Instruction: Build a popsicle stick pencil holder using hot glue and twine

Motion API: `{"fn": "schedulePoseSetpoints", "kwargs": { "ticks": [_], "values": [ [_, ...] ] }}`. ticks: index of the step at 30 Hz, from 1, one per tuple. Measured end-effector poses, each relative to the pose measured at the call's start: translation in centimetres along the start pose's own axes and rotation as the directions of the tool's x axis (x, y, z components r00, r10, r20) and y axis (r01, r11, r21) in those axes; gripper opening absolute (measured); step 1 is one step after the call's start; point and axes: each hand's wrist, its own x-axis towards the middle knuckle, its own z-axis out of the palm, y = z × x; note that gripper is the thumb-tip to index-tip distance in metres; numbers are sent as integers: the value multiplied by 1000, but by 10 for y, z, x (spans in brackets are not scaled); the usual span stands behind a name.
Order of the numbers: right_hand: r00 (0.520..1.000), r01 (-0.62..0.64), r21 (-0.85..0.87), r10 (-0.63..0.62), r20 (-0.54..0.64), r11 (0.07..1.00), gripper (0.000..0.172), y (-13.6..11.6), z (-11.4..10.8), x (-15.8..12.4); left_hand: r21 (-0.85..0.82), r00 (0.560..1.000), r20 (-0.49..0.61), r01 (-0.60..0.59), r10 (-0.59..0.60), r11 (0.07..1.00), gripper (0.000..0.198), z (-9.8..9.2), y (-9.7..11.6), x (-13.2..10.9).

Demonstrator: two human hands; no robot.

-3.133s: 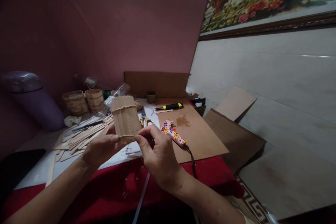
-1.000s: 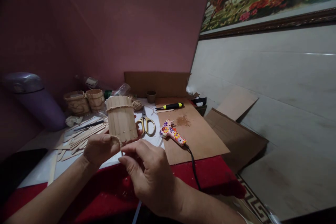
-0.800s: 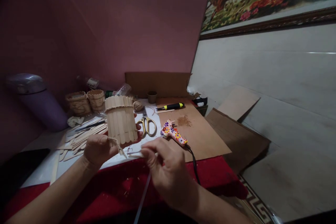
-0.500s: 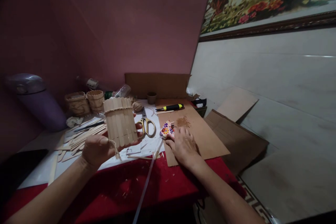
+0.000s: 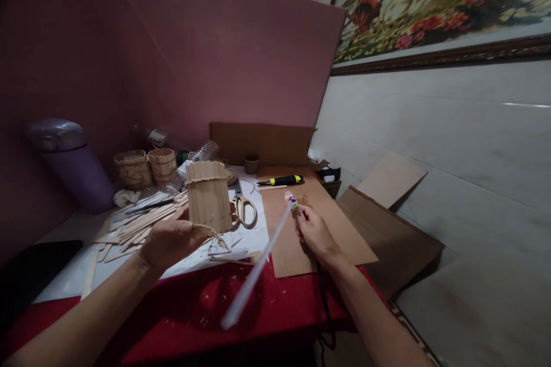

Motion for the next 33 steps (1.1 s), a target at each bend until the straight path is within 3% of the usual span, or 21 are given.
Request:
{"fn": "schedulePoseSetpoints", "kwargs": {
  "ticks": [2,5,10,14,17,21,30,33],
  "values": [
    [986,-150,285,122,115,947,31,-12,-4,-8,4,1000,14,-13,13,1000,58,1,0,1],
    [955,-283,466,203,214,838,37,-34,-3,-25,0,998,54,-34,34,999,60,3,-1,3],
    [970,-220,447,147,193,867,36,-57,12,-54,78,997,80,-24,18,997,61,9,-2,4],
    [970,-23,251,-40,241,968,27,-67,23,-69,116,998,55,-35,29,993,62,14,0,4],
    [959,105,158,-141,244,982,31,-68,30,-74,117,997,63,-54,46,992,62,15,1,4],
    [982,58,190,-90,164,980,27,-64,38,-77,138,998,56,-48,41,989,65,15,0,4],
    [978,14,389,-94,188,921,22,-69,65,-88,232,997,31,-80,74,969,64,16,-4,4],
    [978,17,378,-94,188,926,20,-62,69,-90,230,996,-2,-91,94,969,59,16,-4,5]
  ]
}}
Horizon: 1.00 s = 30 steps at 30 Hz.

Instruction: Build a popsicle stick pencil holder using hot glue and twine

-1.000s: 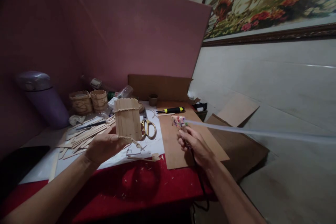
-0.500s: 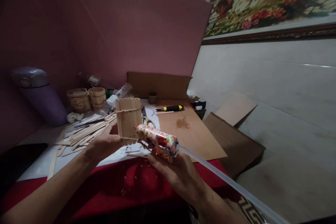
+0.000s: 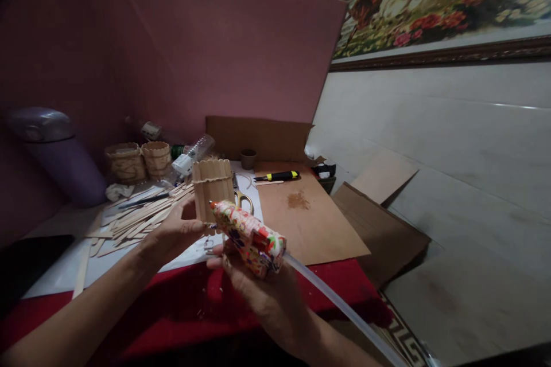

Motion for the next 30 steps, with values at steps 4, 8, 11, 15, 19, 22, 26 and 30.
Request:
{"fn": "schedulePoseSetpoints", "kwargs": {
  "ticks": [4,8,11,15,19,22,26,30],
  "values": [
    [973,75,-105,-96,-210,992,23,-1,-7,1,-35,1000,9,7,-7,999,64,-1,-1,1],
    [927,129,-212,-194,-322,969,23,-12,-9,8,2,1000,19,15,-15,1000,71,-3,-3,0],
    [946,115,-177,-163,-281,977,21,-14,-2,14,11,1000,19,15,-16,1000,71,-4,-4,0],
    [942,112,-93,-135,-308,989,17,-8,6,16,-18,1000,-3,4,-4,1000,65,-3,-4,0],
    [969,64,-173,-103,-226,983,19,1,8,8,-52,999,-32,15,-17,999,62,1,-1,0],
    [955,-58,-223,-11,-296,973,34,10,11,4,-77,999,-38,22,-25,997,59,4,0,0],
    [976,-73,-175,34,-215,982,30,12,15,4,-90,998,-50,19,-24,996,58,5,1,0],
    [989,-43,-150,21,-147,988,27,3,9,5,-85,997,-68,21,-27,996,57,4,2,0]
  ]
}}
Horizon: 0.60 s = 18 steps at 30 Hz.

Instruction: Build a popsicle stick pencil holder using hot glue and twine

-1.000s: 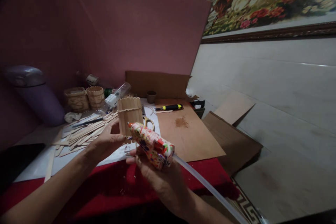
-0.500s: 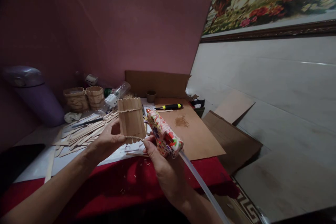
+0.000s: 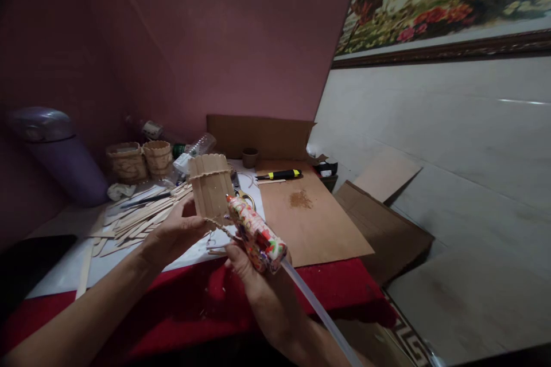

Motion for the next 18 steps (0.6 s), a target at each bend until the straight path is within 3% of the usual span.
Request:
{"fn": "schedulePoseSetpoints", "kwargs": {
  "ticks": [3,7,12,18],
  "values": [
    [1000,-19,-32,19,-11,999,36,0,-12,-3,15,1000,-7,0,0,1000,57,-1,0,0],
    [997,-40,-234,26,-66,972,51,3,-33,-11,32,1000,-28,9,-8,999,57,-2,-1,1],
    [993,-52,-342,84,78,938,55,-4,-47,-17,64,1000,-18,12,-10,998,59,-4,-4,2],
    [978,7,-334,63,197,942,56,-10,-45,-12,93,1000,-10,-1,2,996,57,-7,-6,2]
  ]
}}
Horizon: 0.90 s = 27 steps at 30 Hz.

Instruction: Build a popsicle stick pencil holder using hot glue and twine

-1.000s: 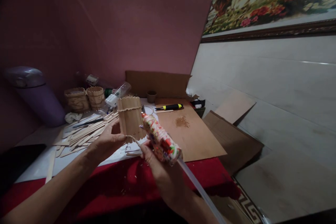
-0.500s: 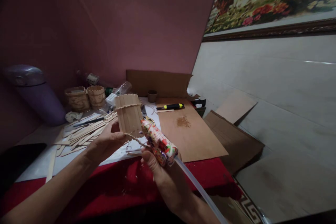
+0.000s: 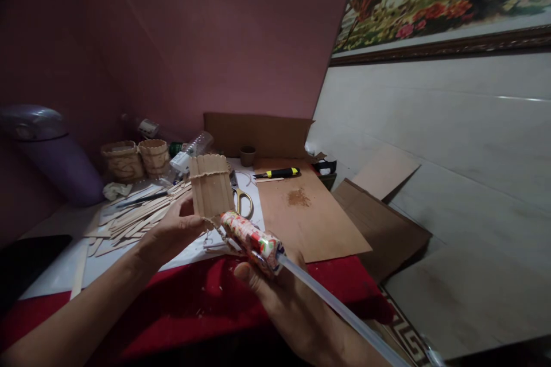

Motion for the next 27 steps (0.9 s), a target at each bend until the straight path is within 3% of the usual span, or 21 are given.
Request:
{"fn": "schedulePoseSetpoints", "kwargs": {
  "ticks": [9,27],
  "values": [
    [999,44,-56,-44,13,997,49,-3,1,6,6,1000,18,-5,4,1000,56,0,-1,1],
    [996,83,6,-83,45,997,49,-9,0,6,14,1000,2,3,-3,1000,59,0,0,0]
  ]
}}
